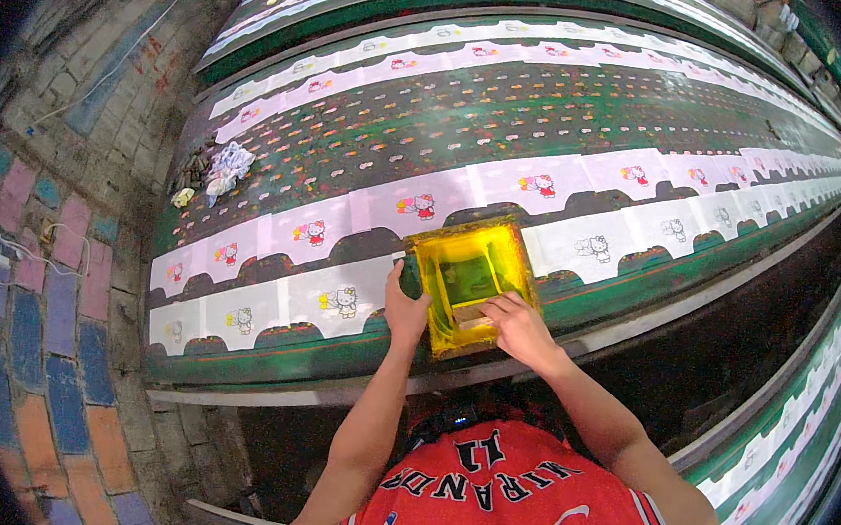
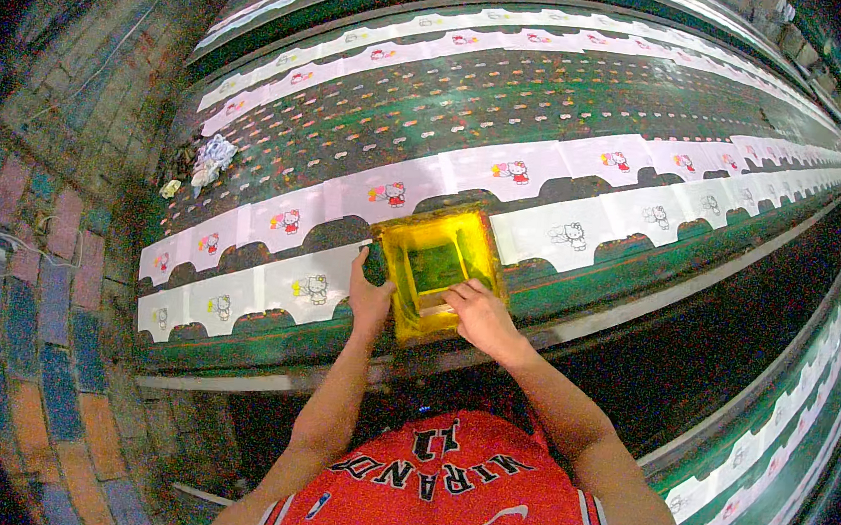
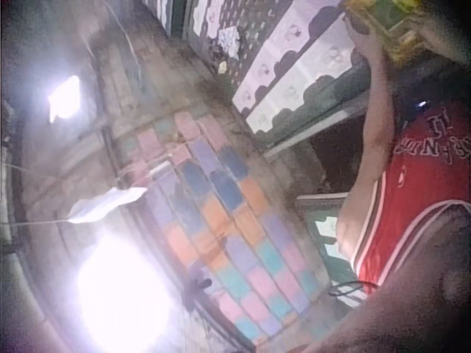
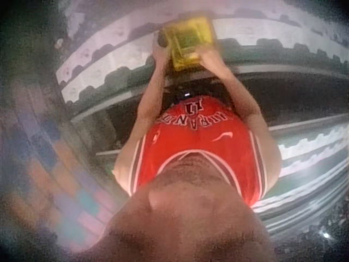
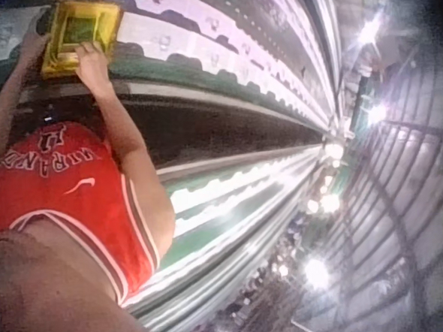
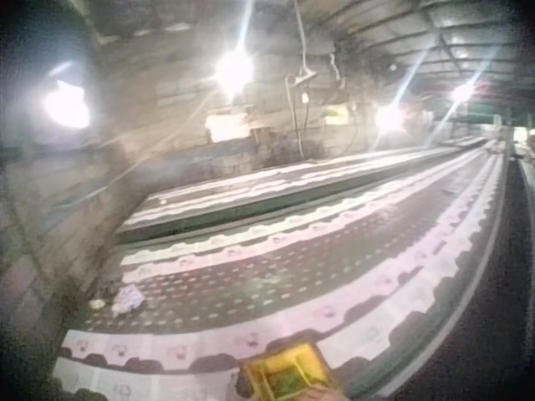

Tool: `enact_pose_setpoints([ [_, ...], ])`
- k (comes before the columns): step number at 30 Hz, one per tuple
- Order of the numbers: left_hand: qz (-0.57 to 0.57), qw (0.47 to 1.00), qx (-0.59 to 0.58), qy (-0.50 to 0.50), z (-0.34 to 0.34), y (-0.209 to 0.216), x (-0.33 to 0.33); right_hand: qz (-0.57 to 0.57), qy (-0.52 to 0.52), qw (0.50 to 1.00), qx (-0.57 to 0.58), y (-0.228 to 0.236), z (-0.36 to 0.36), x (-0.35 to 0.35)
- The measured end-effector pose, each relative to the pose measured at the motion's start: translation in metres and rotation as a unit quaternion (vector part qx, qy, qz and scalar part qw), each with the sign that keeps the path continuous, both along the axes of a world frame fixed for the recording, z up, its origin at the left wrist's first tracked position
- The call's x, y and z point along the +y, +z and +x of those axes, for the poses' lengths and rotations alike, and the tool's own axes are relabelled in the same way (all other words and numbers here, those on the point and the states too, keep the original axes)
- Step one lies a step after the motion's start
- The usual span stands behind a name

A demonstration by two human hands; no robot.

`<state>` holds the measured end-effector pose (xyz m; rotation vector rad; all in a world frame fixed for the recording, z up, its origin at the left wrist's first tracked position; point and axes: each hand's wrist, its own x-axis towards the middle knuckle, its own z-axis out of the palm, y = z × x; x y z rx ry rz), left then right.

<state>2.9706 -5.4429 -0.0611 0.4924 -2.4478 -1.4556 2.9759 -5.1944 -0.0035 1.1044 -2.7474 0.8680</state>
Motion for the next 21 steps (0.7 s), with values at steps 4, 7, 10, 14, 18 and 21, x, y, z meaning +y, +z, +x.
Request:
enact_pose_setpoints([
  [4, 0.004, 1.0, -0.022, -0.015, -0.002, 0.0, 0.002, -0.018, 0.011, 1.0, -0.01, -0.007, -0.003, 0.008],
  [7, -0.005, 0.998, -0.053, -0.015, -0.003, 0.003, 0.004, -0.028, 0.015, 0.999, -0.015, -0.008, -0.006, 0.011],
  [10, -0.038, 0.998, -0.055, -0.016, -0.004, 0.002, 0.005, -0.037, 0.014, 0.999, -0.037, -0.003, -0.005, 0.01],
  [14, -0.062, 0.996, -0.064, -0.024, -0.004, -0.005, 0.003, -0.036, 0.01, 0.999, 0.004, -0.007, 0.003, 0.014],
  [18, -0.087, 0.991, -0.091, -0.043, -0.004, -0.006, 0.004, -0.042, 0.024, 0.998, 0.034, -0.004, 0.019, 0.02],
  [21, -0.103, 0.989, -0.095, -0.049, -0.003, -0.007, 0.004, -0.043, 0.023, 0.998, 0.029, -0.009, 0.025, 0.021],
])
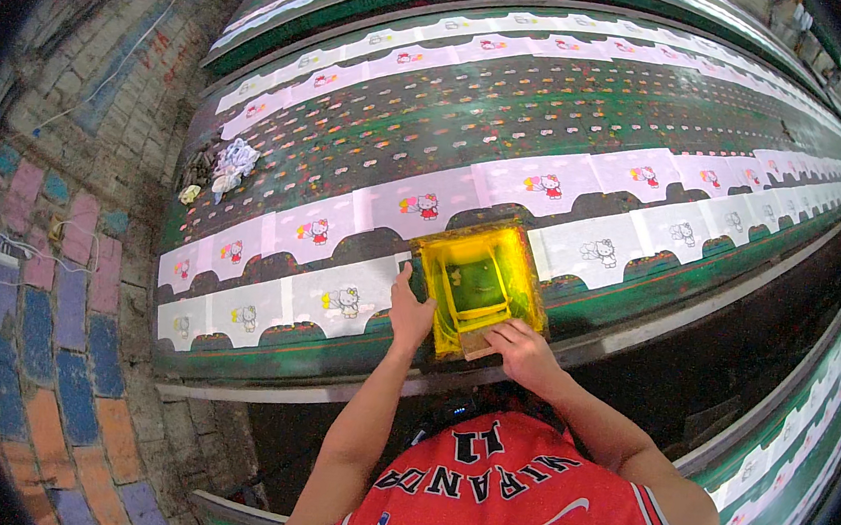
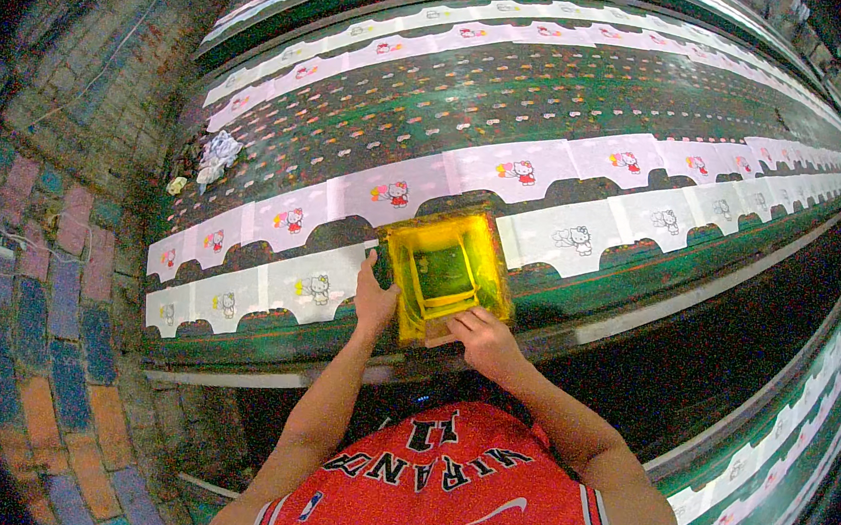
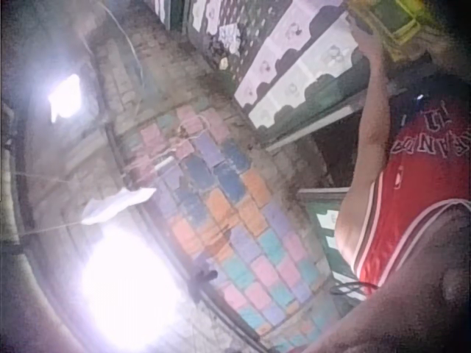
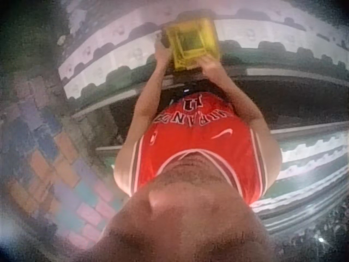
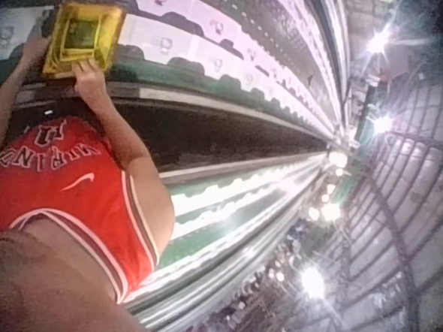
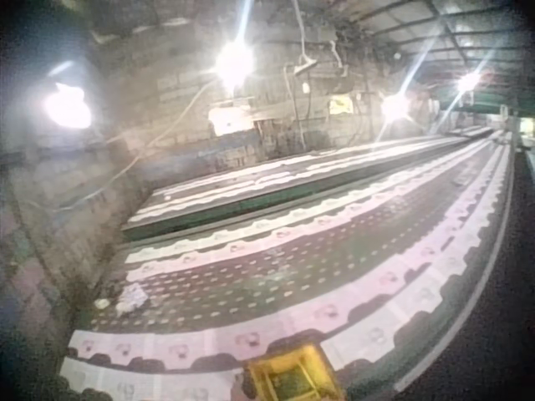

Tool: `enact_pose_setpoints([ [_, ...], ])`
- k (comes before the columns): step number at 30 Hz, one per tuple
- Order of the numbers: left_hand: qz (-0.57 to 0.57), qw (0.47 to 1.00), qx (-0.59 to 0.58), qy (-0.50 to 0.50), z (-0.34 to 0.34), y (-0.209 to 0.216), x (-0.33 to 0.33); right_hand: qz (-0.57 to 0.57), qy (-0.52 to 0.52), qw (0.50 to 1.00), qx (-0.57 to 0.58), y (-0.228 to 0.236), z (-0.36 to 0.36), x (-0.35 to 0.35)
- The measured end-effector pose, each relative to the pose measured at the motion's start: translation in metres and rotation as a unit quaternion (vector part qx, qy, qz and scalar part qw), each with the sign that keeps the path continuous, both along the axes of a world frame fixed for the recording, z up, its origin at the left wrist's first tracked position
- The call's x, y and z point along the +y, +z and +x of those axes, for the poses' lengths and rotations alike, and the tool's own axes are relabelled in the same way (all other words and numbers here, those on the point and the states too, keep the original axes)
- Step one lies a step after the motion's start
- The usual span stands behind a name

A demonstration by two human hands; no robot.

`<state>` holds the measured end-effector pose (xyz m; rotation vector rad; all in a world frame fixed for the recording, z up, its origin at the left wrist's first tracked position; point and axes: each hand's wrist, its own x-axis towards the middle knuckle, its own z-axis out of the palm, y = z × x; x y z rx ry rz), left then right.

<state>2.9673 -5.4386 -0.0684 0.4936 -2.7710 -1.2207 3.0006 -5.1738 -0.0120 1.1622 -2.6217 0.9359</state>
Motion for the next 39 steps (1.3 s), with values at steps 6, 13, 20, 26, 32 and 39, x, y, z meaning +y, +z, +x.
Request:
enact_pose_setpoints([
  [6, -0.01, 1.0, -0.003, -0.002, 0.001, 0.0, -0.001, 0.01, -0.01, 0.999, 0.038, -0.016, -0.023, -0.012],
  [13, 0.002, 1.0, 0.015, -0.004, 0.002, -0.002, -0.001, 0.057, -0.047, 0.994, -0.086, -0.011, -0.155, -0.06],
  [20, 0.035, 0.999, 0.019, 0.031, 0.002, 0.0, 0.004, 0.074, -0.007, 0.996, -0.052, -0.02, -0.1, -0.039],
  [26, 0.047, 0.996, 0.056, 0.043, 0.004, -0.007, 0.003, 0.014, -0.007, 1.0, -0.001, -0.006, -0.026, -0.008],
  [32, 0.126, 0.979, 0.14, 0.078, -0.005, 0.022, 0.065, -0.009, -0.005, 1.0, -0.002, 0.014, -0.056, 0.045],
  [39, 0.152, 0.977, 0.136, 0.056, -0.059, 0.018, 0.21, 0.005, -0.026, 0.999, -0.021, 0.015, -0.099, 0.185],
])
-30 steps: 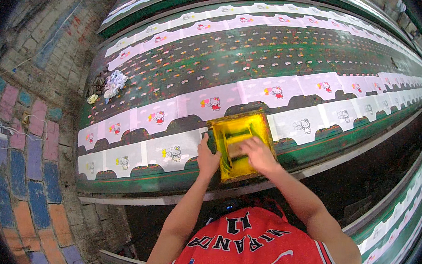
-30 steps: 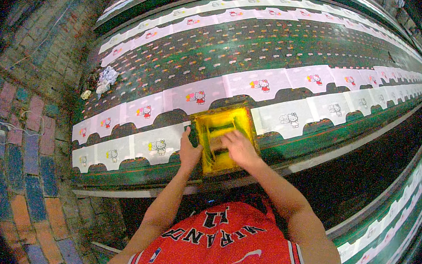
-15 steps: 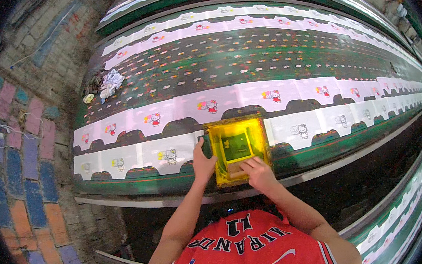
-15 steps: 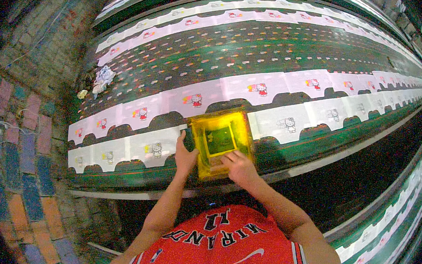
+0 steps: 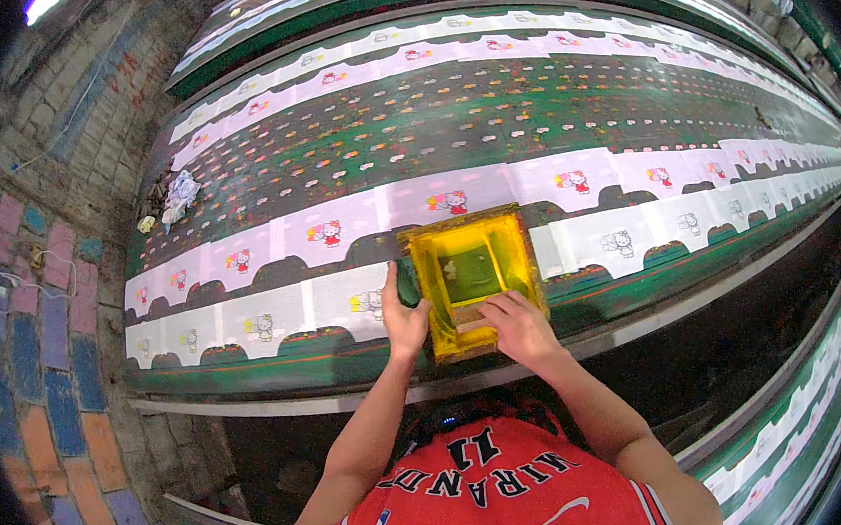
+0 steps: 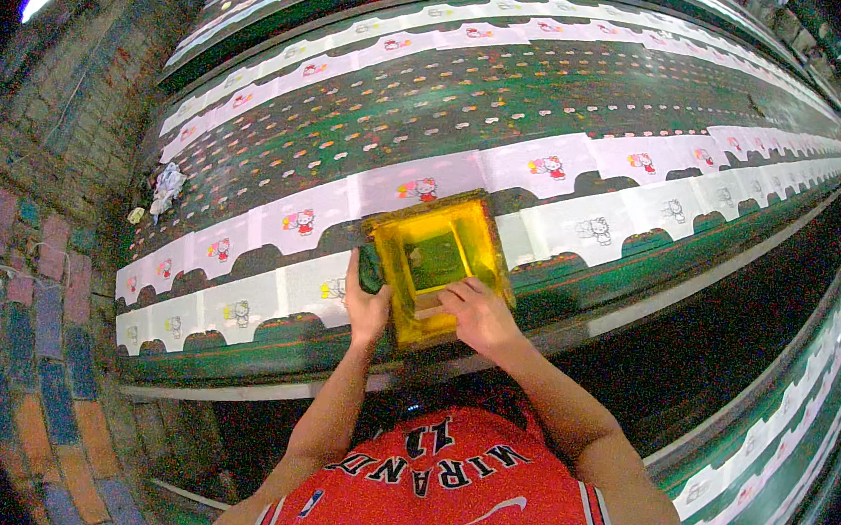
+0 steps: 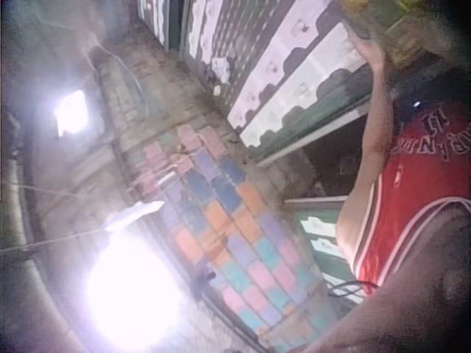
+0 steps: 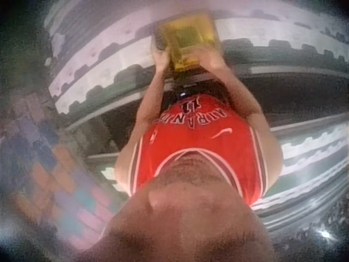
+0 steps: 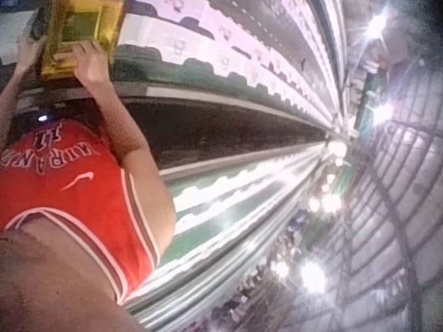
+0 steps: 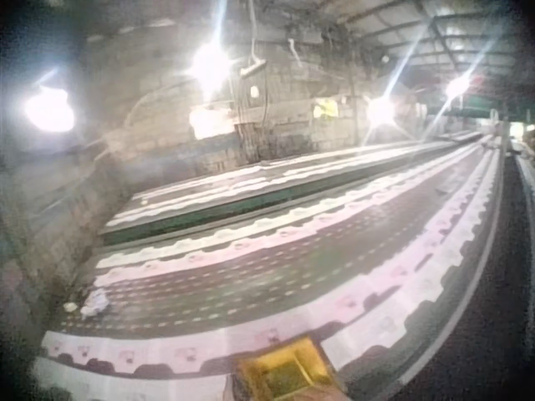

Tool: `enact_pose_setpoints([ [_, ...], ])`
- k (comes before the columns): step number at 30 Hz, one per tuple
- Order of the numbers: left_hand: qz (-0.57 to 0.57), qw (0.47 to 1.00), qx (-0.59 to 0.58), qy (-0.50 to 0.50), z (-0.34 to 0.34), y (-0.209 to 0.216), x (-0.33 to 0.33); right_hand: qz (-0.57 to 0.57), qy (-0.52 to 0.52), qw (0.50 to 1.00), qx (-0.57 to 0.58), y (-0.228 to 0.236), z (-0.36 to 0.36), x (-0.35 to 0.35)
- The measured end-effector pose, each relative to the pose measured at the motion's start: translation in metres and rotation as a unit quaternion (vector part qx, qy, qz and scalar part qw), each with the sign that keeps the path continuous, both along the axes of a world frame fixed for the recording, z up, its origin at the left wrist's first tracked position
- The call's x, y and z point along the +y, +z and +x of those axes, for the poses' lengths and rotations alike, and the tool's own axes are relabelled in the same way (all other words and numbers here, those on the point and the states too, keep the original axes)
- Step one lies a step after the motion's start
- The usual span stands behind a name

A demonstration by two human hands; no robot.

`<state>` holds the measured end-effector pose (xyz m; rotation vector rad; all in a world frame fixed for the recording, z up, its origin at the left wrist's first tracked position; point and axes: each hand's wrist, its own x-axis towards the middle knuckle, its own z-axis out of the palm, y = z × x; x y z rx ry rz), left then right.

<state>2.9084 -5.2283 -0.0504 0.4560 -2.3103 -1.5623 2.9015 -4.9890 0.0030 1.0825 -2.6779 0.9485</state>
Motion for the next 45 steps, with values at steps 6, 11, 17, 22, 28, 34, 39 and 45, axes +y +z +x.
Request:
enact_pose_setpoints([
  [6, -0.022, 0.999, -0.02, -0.015, -0.014, -0.028, 0.06, 0.039, 0.013, 0.998, -0.044, -0.017, -0.013, 0.067],
  [11, -0.026, 0.997, -0.073, -0.01, -0.017, -0.029, 0.069, 0.025, 0.038, 0.998, -0.035, -0.027, -0.016, 0.084],
  [17, -0.07, 0.992, -0.109, -0.011, -0.019, -0.023, 0.073, 0.032, 0.052, 0.998, -0.035, -0.032, -0.016, 0.085],
  [22, -0.116, 0.985, -0.13, -0.019, -0.019, -0.022, 0.076, 0.032, 0.047, 0.997, -0.046, -0.036, -0.014, 0.088],
  [28, -0.159, 0.978, -0.133, -0.024, -0.021, -0.033, 0.074, 0.019, 0.027, 0.999, -0.043, -0.028, -0.014, 0.086],
  [34, -0.149, 0.979, -0.134, -0.021, -0.017, -0.031, 0.076, 0.02, 0.026, 0.997, -0.069, -0.019, 0.003, 0.091],
  [39, -0.158, 0.978, -0.129, -0.031, -0.017, -0.037, 0.071, 0.025, 0.043, 0.998, -0.029, -0.03, 0.008, 0.091],
  [45, -0.16, 0.975, -0.15, -0.033, -0.018, -0.035, 0.073, 0.02, 0.008, 1.0, -0.016, -0.053, -0.091, 0.053],
])
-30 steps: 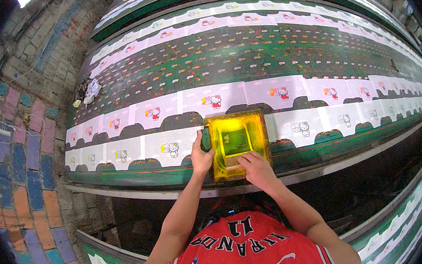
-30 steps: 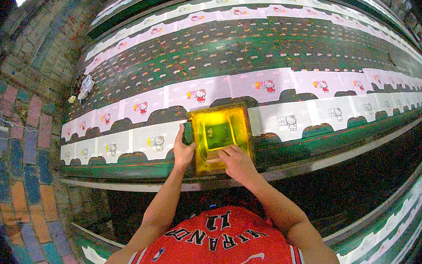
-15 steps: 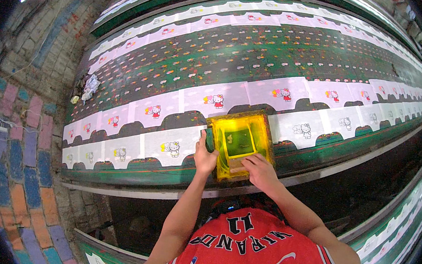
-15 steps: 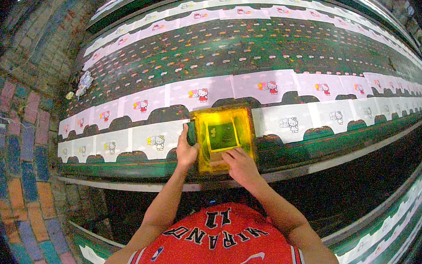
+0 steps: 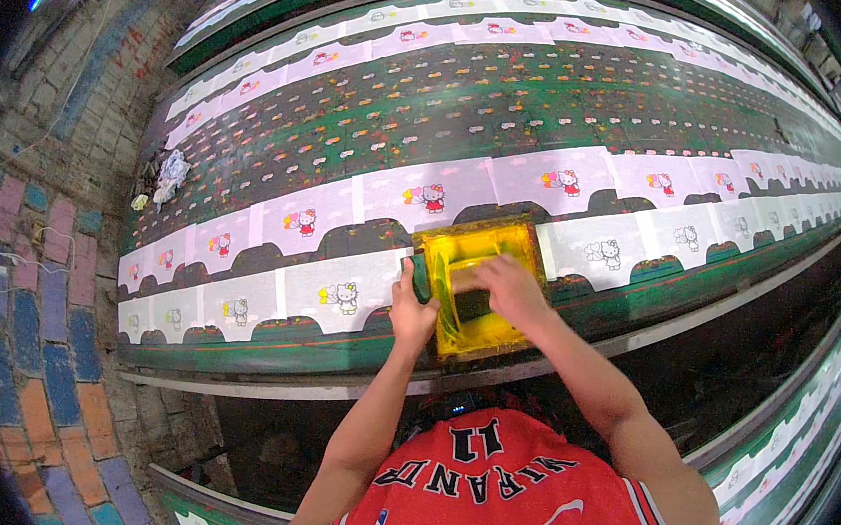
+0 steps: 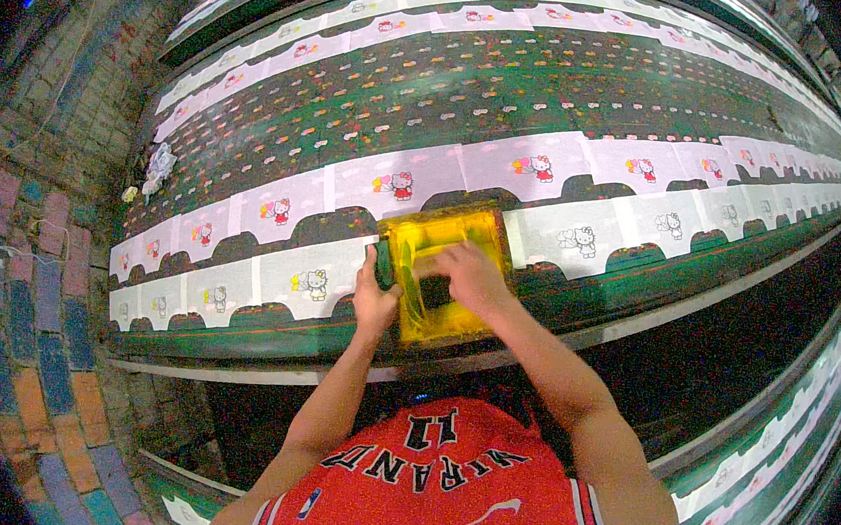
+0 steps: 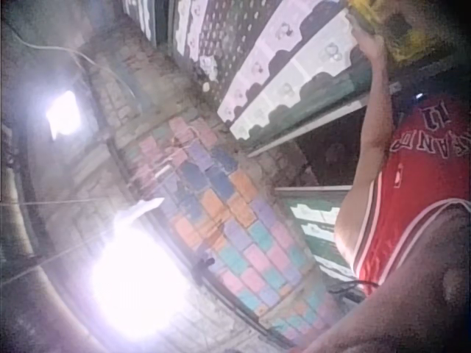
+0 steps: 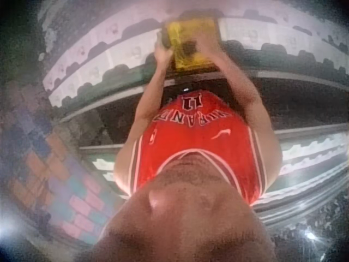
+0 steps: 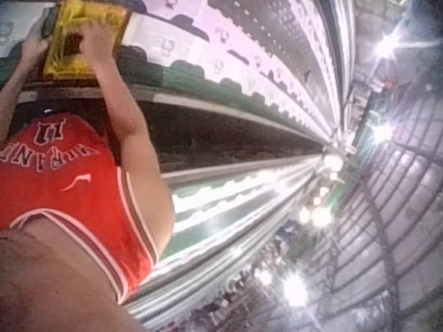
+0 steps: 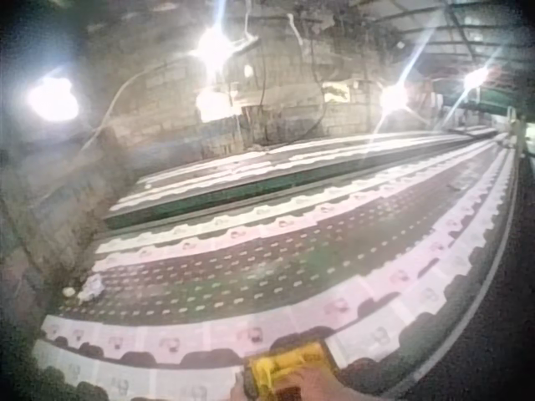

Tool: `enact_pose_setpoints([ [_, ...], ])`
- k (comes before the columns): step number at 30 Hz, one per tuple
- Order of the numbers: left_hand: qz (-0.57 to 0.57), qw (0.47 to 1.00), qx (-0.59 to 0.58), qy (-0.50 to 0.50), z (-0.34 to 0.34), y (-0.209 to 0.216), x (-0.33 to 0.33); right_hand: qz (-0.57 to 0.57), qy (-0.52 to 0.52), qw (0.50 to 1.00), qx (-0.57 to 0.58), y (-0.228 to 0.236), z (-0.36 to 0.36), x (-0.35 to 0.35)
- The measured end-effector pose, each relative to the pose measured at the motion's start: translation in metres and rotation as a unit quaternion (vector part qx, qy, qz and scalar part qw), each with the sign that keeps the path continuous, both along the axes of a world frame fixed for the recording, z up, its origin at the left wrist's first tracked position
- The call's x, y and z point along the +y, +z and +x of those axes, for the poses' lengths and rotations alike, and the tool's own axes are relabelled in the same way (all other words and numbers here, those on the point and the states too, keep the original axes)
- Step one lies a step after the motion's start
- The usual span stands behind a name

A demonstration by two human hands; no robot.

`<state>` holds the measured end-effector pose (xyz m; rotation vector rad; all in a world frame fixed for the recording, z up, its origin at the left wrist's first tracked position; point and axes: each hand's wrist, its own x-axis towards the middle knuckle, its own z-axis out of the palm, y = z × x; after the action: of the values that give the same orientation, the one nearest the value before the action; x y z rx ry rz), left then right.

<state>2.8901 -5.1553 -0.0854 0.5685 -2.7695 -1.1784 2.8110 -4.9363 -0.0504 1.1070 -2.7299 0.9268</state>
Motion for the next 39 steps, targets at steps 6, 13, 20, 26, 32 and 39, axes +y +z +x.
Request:
enact_pose_setpoints([
  [6, 0.018, 1.0, -0.006, 0.001, -0.001, 0.004, 0.001, -0.021, -0.008, 0.999, -0.033, 0.013, -0.051, -0.018],
  [13, 0.038, 0.997, 0.062, 0.014, 0.004, 0.0, 0.003, 0.014, 0.032, 0.999, -0.021, 0.018, 0.071, 0.025],
  [20, 0.136, 0.982, 0.124, 0.037, -0.005, 0.017, 0.04, 0.004, 0.05, 0.999, -0.004, 0.039, 0.051, 0.069],
  [26, 0.174, 0.976, 0.129, 0.039, -0.043, 0.026, 0.157, 0.018, 0.024, 1.0, 0.006, 0.041, 0.019, 0.18],
  [32, 0.152, 0.982, 0.099, 0.045, -0.071, 0.009, 0.259, 0.038, 0.006, 0.999, -0.015, 0.036, -0.006, 0.279],
  [39, 0.139, 0.988, 0.055, 0.044, -0.082, 0.013, 0.28, -0.023, 0.027, 0.999, -0.002, 0.02, -0.009, 0.31],
])
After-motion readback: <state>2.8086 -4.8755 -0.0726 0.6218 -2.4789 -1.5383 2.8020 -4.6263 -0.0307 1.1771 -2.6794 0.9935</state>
